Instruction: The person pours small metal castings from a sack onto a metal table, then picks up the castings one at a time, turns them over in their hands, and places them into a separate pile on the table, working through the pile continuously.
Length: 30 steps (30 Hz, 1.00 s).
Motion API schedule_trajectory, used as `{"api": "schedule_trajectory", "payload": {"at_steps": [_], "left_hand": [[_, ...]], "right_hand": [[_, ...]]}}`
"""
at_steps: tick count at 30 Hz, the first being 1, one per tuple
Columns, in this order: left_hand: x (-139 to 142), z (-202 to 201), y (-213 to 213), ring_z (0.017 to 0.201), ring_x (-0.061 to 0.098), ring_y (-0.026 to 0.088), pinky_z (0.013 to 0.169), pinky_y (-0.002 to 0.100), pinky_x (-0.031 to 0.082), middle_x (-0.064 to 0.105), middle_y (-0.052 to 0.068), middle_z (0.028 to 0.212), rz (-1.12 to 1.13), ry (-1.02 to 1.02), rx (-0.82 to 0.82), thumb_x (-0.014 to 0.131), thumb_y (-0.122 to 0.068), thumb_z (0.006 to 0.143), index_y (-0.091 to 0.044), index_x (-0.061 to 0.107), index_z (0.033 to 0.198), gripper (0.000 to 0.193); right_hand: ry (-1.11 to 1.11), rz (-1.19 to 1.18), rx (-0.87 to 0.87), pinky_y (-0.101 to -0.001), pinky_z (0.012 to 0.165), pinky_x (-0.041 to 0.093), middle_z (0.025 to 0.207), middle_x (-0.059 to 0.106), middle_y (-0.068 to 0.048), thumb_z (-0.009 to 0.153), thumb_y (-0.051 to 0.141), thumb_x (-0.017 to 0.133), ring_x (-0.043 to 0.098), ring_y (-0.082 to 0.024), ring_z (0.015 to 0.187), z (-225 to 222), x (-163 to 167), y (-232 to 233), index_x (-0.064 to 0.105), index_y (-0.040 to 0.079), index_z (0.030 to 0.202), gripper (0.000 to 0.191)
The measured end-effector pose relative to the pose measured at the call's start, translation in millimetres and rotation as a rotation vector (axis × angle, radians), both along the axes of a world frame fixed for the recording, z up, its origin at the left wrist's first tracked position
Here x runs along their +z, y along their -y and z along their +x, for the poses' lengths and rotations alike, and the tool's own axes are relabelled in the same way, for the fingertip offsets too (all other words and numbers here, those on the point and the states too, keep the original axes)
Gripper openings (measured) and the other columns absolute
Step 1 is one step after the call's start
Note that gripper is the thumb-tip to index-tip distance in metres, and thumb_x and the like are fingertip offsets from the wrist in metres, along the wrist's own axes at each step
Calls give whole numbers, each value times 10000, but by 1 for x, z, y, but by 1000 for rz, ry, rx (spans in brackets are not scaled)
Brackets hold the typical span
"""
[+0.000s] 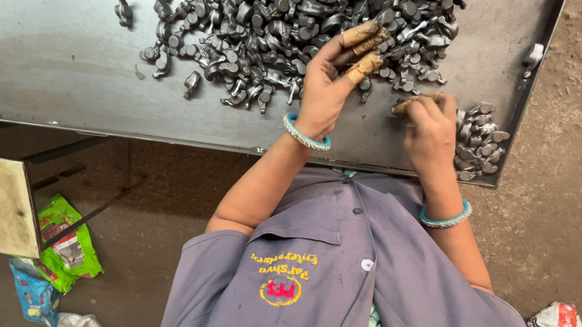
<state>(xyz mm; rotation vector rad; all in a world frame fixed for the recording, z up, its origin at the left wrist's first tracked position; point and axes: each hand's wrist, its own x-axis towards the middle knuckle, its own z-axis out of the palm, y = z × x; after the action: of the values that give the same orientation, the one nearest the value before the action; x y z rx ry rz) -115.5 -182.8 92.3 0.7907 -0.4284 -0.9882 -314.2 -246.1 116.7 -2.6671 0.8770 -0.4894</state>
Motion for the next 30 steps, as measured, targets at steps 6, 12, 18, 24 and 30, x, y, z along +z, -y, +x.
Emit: {"api": "schedule_trajectory", "payload": {"at_steps": [6, 12, 18, 24, 30], "left_hand": [[6, -19, -26, 1006, 695, 99, 893, 244, 573, 737, 39, 1204, 298, 476, 45, 751, -11, 948, -18, 668, 1345, 406], [-5, -34, -52, 878, 694, 135, 790, 254, 564, 731, 82, 1099, 449, 662, 44, 753, 3, 874, -41, 699, 1256, 388], [-23, -38, -63, 976, 754, 168, 864, 285, 589, 755, 91, 1128, 418, 623, 43, 619, 86, 850, -28, 669, 1263, 431], [-24, -34, -64, 953, 754, 188, 842, 295, 581, 743, 100, 1099, 435, 671, 87, 673, 70, 856, -18, 681, 1217, 371], [-22, -32, -66, 965, 739, 196, 856, 302, 576, 727, 103, 1095, 421, 719, 112, 677, 65, 834, -4, 676, 1200, 372]], "right_hand": [[3, -87, 73, -458, 956, 464, 1074, 695, -78, 774, -110, 679, 578, -335, 1133, 7, -12, 8, 698, 70, 968, 265], [51, 132, -12, -462, 947, 500, 1084, 648, -159, 722, -155, 685, 563, -399, 1078, -17, -41, 18, 625, -5, 1017, 337], [565, 907, -157, -298, 962, 574, 1170, 657, -132, 910, -150, 634, 673, -242, 1051, -22, -52, 5, 644, 35, 1164, 314], [90, 364, -42, -397, 817, 528, 1035, 680, -113, 700, 16, 909, 593, -322, 964, -2, 1, -13, 665, 20, 1067, 442], [-53, 206, -65, -419, 851, 521, 1038, 679, -96, 728, 37, 913, 597, -302, 992, 18, -9, -30, 660, 36, 1057, 415]]}}
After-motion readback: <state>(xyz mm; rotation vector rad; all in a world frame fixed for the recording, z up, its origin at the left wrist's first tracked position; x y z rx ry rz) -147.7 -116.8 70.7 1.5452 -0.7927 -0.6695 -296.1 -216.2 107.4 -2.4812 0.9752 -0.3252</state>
